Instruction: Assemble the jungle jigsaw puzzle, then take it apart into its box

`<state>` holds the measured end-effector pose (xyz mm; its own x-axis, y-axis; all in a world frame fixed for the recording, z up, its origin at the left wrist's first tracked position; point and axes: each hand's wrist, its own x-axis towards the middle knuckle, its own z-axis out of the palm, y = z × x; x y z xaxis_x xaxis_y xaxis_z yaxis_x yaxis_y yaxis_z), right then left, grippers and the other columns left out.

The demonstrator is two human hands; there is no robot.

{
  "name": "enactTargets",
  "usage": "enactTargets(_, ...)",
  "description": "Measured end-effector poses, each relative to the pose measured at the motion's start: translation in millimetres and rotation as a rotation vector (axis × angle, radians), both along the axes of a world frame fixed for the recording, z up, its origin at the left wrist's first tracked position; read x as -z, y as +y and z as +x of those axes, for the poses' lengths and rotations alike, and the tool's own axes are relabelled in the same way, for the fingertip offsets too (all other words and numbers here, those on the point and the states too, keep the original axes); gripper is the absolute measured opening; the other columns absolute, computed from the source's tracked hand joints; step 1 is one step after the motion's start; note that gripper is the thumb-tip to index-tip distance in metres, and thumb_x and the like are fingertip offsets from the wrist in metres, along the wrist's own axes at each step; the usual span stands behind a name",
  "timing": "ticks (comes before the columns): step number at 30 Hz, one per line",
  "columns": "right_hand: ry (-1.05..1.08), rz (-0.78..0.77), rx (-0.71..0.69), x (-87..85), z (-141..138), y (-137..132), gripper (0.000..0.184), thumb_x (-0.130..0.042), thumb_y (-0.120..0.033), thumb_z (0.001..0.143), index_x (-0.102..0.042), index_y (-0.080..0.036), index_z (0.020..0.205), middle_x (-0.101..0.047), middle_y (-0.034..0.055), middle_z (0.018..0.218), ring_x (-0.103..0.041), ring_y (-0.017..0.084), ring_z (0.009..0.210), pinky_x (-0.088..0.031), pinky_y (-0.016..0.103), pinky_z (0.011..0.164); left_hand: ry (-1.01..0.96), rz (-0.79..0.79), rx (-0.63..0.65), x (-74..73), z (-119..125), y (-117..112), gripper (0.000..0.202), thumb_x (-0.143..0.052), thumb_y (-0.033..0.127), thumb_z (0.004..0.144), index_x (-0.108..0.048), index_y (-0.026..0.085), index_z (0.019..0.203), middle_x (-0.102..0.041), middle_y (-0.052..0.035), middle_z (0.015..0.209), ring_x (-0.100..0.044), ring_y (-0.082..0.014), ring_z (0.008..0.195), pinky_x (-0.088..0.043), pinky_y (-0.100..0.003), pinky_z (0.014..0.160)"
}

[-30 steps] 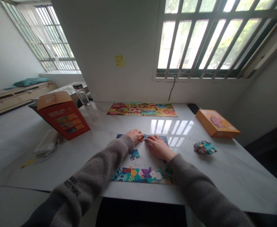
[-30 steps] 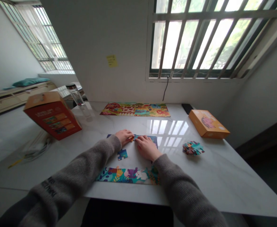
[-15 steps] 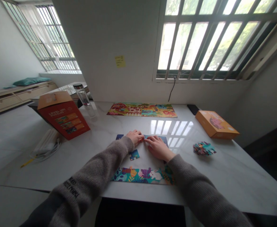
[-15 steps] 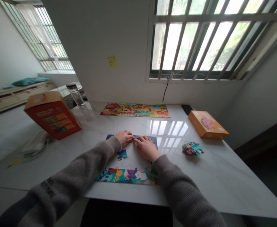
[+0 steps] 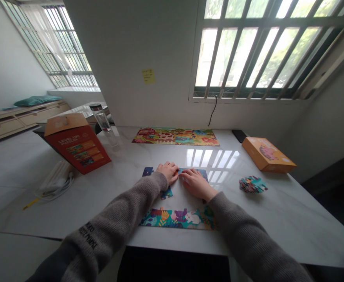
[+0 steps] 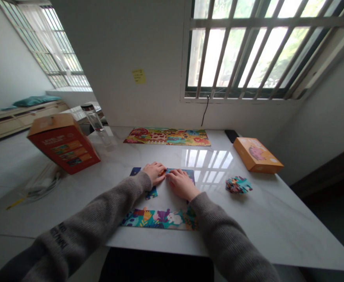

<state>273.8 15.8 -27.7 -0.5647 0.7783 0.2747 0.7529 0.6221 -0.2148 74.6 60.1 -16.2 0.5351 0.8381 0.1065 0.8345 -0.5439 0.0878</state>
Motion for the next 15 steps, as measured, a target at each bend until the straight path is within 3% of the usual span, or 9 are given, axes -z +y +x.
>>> enactTargets(15,0.032,-0.012,-0.017,4.5,3.3,2.5,0.041,-0.054,-0.012,0.089,-0.057,-0.017,0.129,-0.061,0.011,0.129,-0.051,0.025,0.116,-0.043,0.041,0.104,-0.03,-0.008,-0.06,0.9,2.4,-3.1,0.025,-0.056,0.037,0.092,-0.065,0.028,0.113,-0.061,-0.0062,0.121,-0.051,-0.0278,0.113,-0.044,-0.043,0.092)
